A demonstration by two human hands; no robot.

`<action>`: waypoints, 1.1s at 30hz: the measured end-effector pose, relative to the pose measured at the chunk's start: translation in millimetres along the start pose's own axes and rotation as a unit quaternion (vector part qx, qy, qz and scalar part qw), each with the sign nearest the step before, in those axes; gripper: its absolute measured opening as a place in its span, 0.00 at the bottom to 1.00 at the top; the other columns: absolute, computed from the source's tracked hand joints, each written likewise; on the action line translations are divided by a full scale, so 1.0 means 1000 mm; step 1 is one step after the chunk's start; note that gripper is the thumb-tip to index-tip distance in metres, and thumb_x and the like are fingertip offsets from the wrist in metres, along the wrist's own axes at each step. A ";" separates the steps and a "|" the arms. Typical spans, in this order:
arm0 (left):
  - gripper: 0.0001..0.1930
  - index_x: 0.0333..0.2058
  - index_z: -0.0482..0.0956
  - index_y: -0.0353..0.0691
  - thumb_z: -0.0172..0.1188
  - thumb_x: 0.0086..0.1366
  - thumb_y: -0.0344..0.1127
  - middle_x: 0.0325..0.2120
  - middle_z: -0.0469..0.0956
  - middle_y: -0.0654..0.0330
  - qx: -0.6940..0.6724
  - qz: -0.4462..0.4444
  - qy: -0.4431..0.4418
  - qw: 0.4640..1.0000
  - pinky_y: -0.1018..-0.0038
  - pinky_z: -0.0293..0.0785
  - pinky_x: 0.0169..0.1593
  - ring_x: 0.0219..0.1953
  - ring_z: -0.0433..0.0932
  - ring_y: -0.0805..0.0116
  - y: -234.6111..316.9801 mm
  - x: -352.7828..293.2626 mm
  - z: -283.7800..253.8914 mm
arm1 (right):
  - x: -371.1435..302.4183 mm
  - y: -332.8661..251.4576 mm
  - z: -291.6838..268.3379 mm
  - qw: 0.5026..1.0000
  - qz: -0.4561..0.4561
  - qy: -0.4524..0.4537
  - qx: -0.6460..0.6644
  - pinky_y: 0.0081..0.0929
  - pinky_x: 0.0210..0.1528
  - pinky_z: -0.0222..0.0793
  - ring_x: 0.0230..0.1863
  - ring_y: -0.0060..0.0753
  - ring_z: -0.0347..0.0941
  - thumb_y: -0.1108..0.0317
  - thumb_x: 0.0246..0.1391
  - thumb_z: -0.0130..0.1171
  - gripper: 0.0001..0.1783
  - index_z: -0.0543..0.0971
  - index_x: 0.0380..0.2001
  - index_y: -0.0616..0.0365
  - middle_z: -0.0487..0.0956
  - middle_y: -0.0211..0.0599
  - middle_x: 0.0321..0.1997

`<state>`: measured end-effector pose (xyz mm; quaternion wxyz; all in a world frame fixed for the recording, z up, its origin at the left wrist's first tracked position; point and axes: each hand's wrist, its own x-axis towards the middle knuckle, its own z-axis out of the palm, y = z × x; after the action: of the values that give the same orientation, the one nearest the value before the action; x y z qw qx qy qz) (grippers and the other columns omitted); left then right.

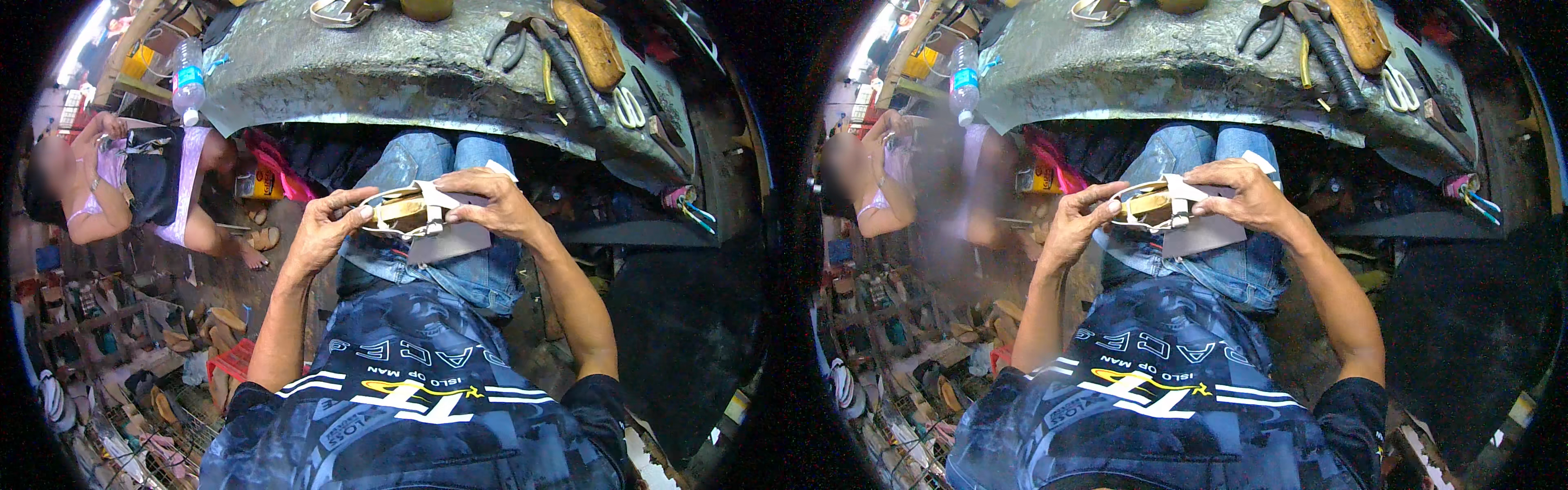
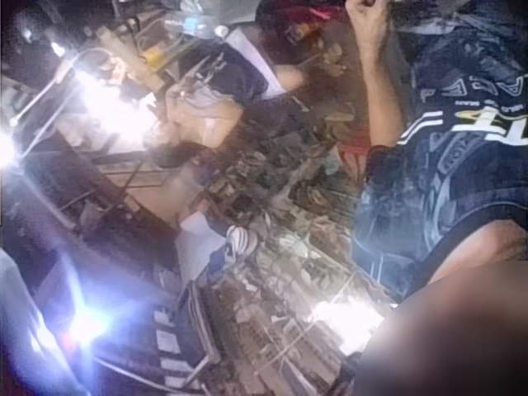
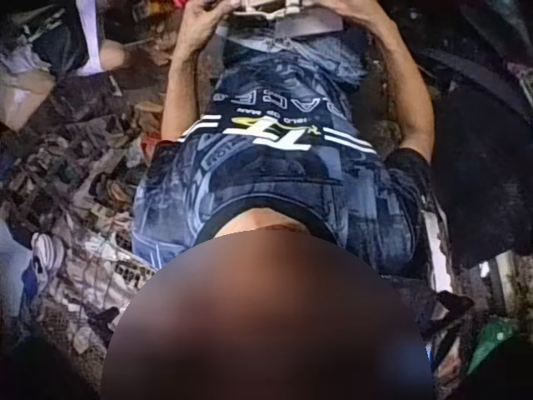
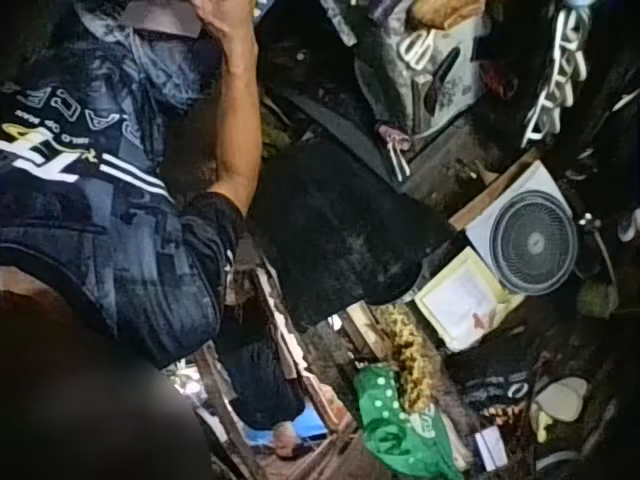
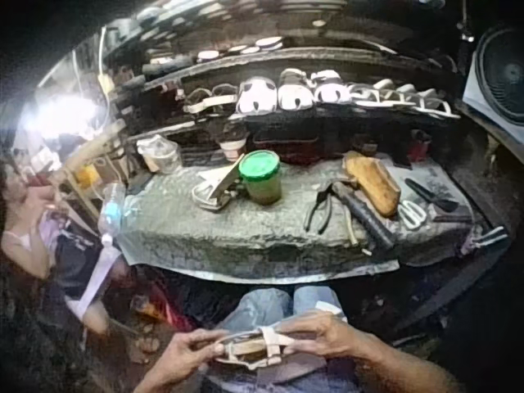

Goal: The person assembles a pair of sandals by attaching white straps to a wooden sole using a knife-like tool. They repeatedly position the straps, press them onto the sole, and use the tool to secure them in place.

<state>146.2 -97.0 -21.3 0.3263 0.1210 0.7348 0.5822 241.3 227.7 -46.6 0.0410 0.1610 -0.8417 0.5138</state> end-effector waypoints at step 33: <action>0.28 0.64 0.81 0.42 0.70 0.68 0.45 0.62 0.81 0.48 0.254 0.217 -0.175 0.926 0.58 0.77 0.65 0.62 0.82 0.46 0.020 0.061 0.061 | -0.073 0.008 0.014 0.862 0.378 0.336 0.024 0.27 0.42 0.75 0.40 0.22 0.76 0.61 0.67 0.70 0.14 0.82 0.41 0.64 0.83 0.33 0.38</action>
<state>134.0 -10.2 -30.3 0.2741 0.4562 0.7453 0.4016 309.4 235.2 -77.4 0.1198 -0.3511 -0.7608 0.5325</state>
